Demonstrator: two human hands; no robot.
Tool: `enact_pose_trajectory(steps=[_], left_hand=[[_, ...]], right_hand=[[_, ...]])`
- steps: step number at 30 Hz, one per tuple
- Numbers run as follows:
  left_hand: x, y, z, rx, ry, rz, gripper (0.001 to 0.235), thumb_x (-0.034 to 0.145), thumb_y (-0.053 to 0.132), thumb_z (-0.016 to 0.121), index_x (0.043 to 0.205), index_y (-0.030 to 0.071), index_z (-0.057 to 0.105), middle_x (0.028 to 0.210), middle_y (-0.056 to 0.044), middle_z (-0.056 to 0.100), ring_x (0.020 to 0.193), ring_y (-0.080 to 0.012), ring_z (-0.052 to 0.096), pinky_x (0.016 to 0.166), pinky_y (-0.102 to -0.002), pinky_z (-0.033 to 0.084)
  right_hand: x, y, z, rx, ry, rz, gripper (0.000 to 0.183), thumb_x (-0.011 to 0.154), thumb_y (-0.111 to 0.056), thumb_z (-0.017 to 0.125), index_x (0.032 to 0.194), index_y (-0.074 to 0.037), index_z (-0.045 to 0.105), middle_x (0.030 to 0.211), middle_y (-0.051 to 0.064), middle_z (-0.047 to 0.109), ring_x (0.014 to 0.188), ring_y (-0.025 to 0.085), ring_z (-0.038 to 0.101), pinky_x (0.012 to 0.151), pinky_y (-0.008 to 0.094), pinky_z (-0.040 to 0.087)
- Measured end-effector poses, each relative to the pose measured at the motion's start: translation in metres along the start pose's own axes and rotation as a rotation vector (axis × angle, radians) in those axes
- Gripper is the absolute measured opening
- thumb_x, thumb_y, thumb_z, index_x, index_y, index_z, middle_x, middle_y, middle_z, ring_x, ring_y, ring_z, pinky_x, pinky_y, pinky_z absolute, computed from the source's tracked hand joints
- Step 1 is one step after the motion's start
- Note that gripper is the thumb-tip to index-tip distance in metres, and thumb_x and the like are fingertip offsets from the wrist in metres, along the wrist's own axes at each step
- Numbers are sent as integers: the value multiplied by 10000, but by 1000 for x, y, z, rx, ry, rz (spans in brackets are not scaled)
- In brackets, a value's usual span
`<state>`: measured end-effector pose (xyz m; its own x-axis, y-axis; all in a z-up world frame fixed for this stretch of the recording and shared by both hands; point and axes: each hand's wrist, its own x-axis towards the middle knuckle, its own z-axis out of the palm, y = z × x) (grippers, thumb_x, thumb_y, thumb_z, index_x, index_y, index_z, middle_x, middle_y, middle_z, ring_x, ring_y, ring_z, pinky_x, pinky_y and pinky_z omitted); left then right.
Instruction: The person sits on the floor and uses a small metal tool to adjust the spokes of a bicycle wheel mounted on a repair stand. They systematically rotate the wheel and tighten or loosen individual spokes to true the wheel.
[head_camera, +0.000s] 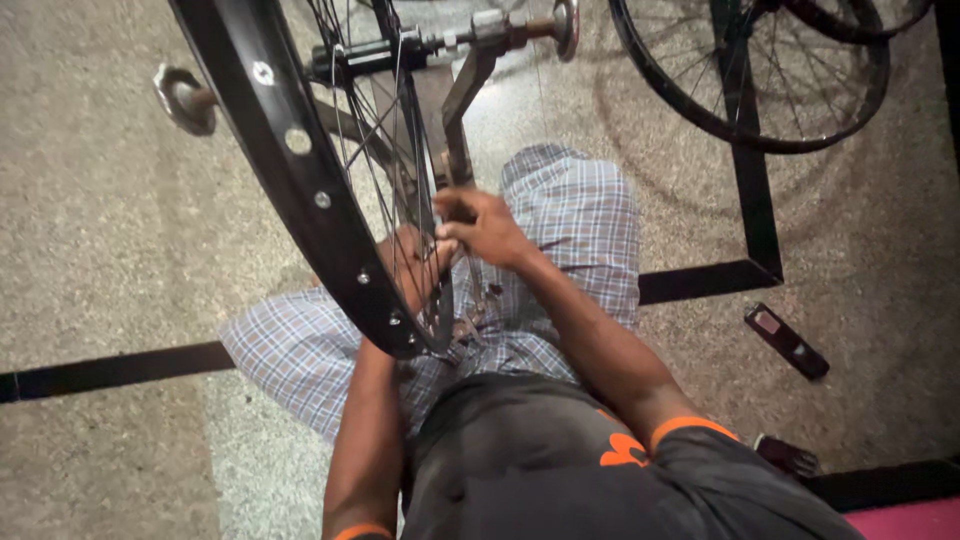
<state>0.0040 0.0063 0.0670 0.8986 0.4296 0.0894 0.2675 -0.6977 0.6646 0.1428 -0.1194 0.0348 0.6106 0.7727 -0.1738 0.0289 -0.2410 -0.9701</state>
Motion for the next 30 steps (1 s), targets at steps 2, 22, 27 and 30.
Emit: enact_pose_trajectory(steps=[2, 22, 27, 30], left_hand=[[-8, -8, 2, -359, -83, -95, 343, 879, 326, 830, 890, 5, 711, 693, -30, 604, 611, -159, 585, 520, -352, 451], [-36, 11, -49, -1599, -429, -73, 310, 953, 240, 800, 905, 52, 559, 982, -166, 652, 960, -251, 652, 814, -372, 552], [-28, -4, -21, -387, -134, -191, 528, 737, 247, 948, 880, -5, 506, 830, -157, 548, 759, -265, 564, 659, -355, 494], [-14, 4, -4, -322, 46, 90, 434, 832, 245, 889, 1122, 22, 655, 984, -122, 611, 880, -233, 640, 767, -333, 513]], right_hand=[[-8, -10, -2, -64, -37, -110, 485, 866, -113, 757, 1328, -43, 628, 1214, 114, 701, 1040, 203, 699, 939, 341, 576], [-50, -43, -10, 129, -358, -208, 275, 899, -107, 721, 1152, 0, 705, 1057, 72, 727, 986, 148, 687, 874, 307, 556], [-33, -7, -1, 51, -213, -180, 188, 927, -72, 672, 1099, -5, 706, 1021, 74, 738, 934, 153, 687, 829, 311, 563], [-15, 11, 4, -65, -160, -221, 173, 926, -23, 667, 1097, -3, 691, 1107, 101, 750, 988, 172, 707, 871, 320, 567]])
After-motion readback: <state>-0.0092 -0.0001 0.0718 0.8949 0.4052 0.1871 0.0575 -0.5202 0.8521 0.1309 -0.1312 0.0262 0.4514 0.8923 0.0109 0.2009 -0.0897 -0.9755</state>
